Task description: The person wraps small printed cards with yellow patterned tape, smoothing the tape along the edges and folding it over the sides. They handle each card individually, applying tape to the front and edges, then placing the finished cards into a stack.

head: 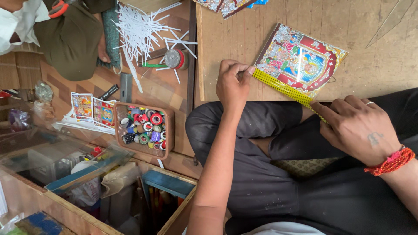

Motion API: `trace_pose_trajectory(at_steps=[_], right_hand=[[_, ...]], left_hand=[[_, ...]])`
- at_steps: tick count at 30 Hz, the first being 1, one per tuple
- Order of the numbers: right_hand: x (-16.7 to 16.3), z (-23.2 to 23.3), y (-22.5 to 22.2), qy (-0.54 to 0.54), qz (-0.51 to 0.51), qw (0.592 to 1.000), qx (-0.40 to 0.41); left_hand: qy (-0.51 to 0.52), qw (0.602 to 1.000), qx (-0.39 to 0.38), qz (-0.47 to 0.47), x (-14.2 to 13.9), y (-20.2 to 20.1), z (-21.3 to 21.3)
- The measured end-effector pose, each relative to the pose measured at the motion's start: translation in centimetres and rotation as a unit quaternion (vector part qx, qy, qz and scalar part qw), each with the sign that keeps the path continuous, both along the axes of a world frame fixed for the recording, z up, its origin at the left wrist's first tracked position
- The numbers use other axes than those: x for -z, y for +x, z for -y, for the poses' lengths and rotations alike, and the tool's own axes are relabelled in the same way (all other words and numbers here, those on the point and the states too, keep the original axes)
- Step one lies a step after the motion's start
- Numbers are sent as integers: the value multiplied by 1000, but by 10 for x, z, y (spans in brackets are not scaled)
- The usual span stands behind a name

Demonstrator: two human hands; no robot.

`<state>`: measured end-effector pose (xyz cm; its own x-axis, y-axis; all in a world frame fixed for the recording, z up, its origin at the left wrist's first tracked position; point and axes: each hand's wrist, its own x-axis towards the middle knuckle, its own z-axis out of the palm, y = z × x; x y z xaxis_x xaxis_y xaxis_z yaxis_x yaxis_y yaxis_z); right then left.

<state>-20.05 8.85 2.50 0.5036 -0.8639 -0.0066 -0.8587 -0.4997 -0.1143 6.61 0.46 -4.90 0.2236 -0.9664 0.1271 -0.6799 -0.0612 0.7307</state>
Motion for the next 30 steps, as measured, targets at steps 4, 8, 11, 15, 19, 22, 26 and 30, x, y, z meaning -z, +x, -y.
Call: trace_pose_trajectory(at_steps=[4, 8, 11, 15, 19, 22, 26, 30], right_hand=[[0, 0, 1, 36, -3, 999, -10], [-1, 0, 0, 35, -10, 999, -19], [-1, 1, 1, 39, -23, 999, -1], [1, 1, 1, 26, -15, 999, 20], [3, 1, 1, 30, -11, 999, 24], [5, 1, 0, 35, -16, 999, 26], [6, 1, 1, 39, -24, 999, 26], [7, 2, 0, 47, -20, 998, 31]], left_hand=[[-3, 1000, 2, 11, 1, 0, 1], [6, 1000, 11, 17, 1, 2, 4], [44, 999, 7, 21, -1, 3, 7], [50, 998, 8, 23, -3, 3, 8], [66, 998, 3, 13, -5, 2, 7], [61, 998, 6, 6, -6, 2, 8], [67, 998, 5, 7, -6, 2, 8], [59, 998, 7, 7, -6, 2, 8]])
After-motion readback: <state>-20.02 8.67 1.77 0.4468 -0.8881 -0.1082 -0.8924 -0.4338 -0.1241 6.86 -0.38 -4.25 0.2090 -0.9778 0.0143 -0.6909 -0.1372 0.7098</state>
